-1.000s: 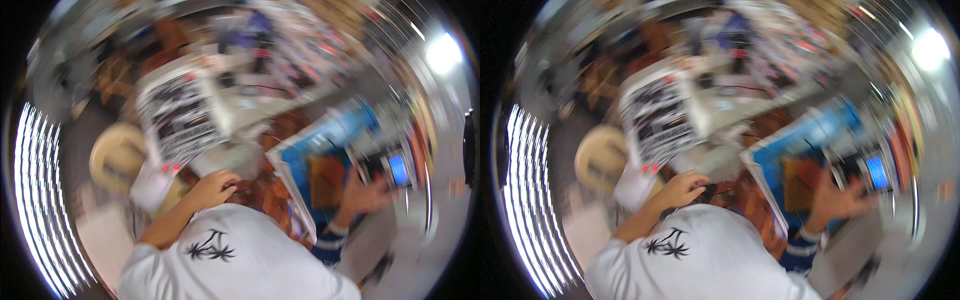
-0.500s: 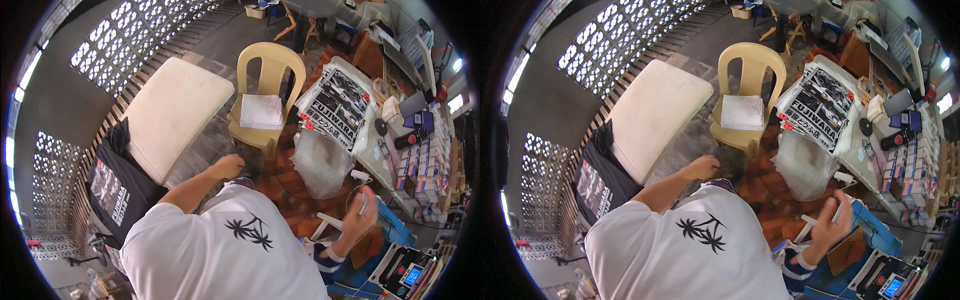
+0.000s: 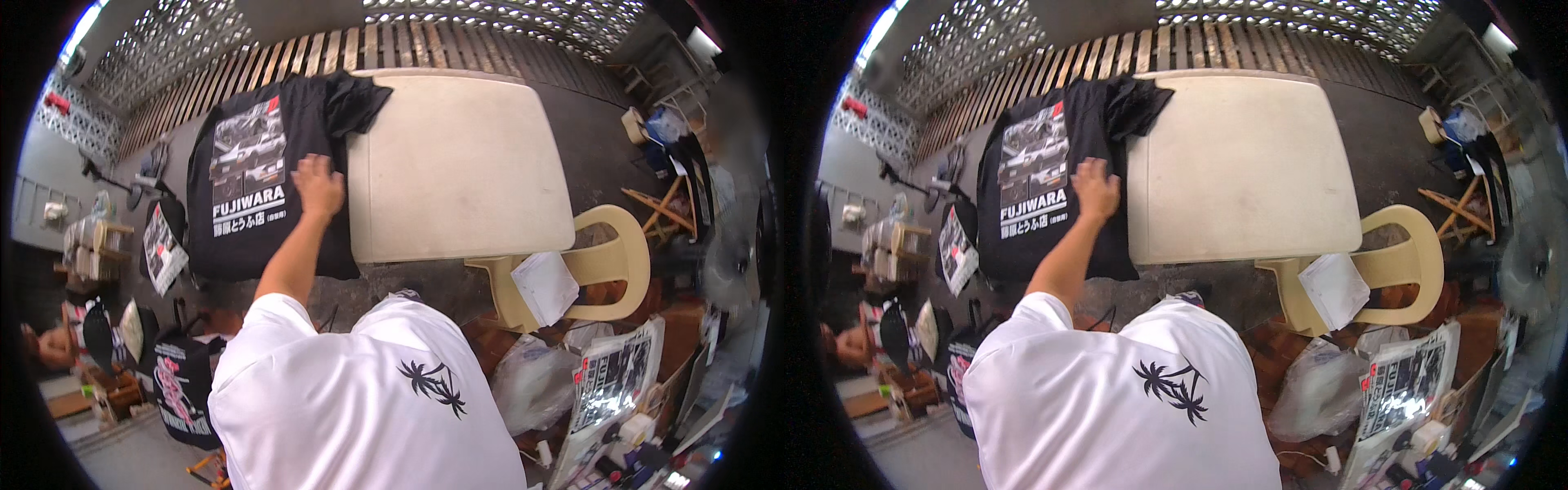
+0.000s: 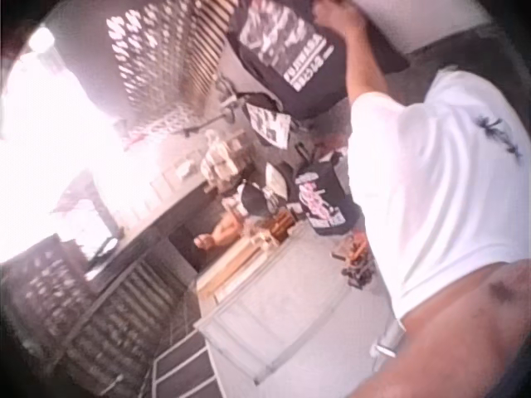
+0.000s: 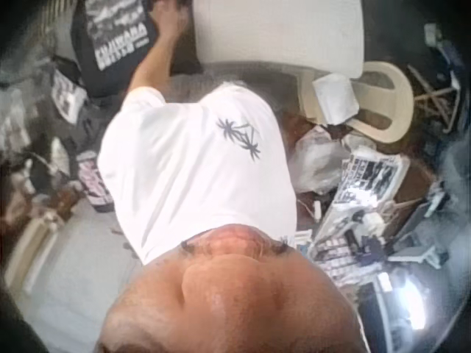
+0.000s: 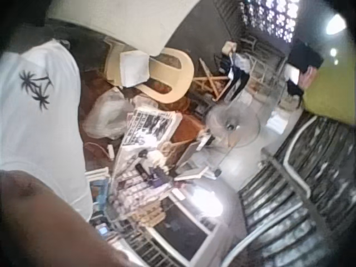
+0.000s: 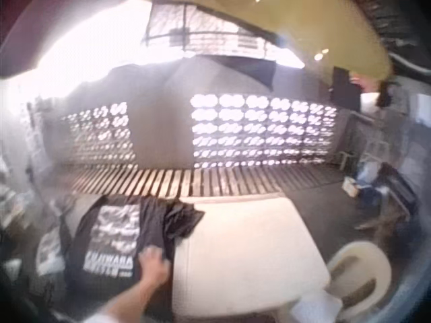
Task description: The person places white t-shirts on a heat press, aligns printed transfer sheets with car and logo graphics, and uses the press to apply the designs. They handle multiple shirts and transfers, smoothing and positioning each before pressing.
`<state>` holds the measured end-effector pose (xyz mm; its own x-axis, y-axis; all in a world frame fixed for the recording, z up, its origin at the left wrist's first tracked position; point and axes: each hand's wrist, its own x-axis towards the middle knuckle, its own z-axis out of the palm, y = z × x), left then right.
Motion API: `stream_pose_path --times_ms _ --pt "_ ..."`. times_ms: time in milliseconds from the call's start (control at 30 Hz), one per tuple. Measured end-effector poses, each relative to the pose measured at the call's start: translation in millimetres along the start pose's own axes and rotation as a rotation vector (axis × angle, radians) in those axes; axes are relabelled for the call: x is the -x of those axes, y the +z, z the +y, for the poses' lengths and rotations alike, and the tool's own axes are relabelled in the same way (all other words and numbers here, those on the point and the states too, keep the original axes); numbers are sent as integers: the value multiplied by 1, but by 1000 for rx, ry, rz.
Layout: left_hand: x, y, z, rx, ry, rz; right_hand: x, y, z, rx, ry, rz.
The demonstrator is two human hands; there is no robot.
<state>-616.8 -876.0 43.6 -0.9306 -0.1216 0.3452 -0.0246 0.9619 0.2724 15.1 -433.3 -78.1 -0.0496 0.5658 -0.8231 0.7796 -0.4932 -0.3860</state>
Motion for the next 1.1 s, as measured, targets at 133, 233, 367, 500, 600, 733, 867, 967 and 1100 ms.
stream_pose_path --times_ms 133,233,367,500,600,733,867,967,1100 --pt "11 -25 -118 -180 -732 -259 -12 5 -93 -29 -50 15" --pt "35 1 -149 -280 -689 -243 -33 9 -179 -19 -138 10" --pt "39 13 -110 -308 -572 -275 -58 14 -297 184 -340 -39" --pt "49 14 -100 -246 -450 -269 -51 81 -374 397 -551 -130" --pt "54 13 -83 -197 -382 -289 -26 151 -369 404 -709 -339" --pt "90 15 -39 -140 -236 -273 24 181 -312 659 -912 -600" --pt "129 3 10 -152 -118 -379 -24 110 -227 469 -617 -660" --pt "142 -25 46 -132 50 -601 -84 42 -143 1363 -1286 -266" --pt "175 -27 64 -148 91 -716 -64 47 -129 629 -440 -323"
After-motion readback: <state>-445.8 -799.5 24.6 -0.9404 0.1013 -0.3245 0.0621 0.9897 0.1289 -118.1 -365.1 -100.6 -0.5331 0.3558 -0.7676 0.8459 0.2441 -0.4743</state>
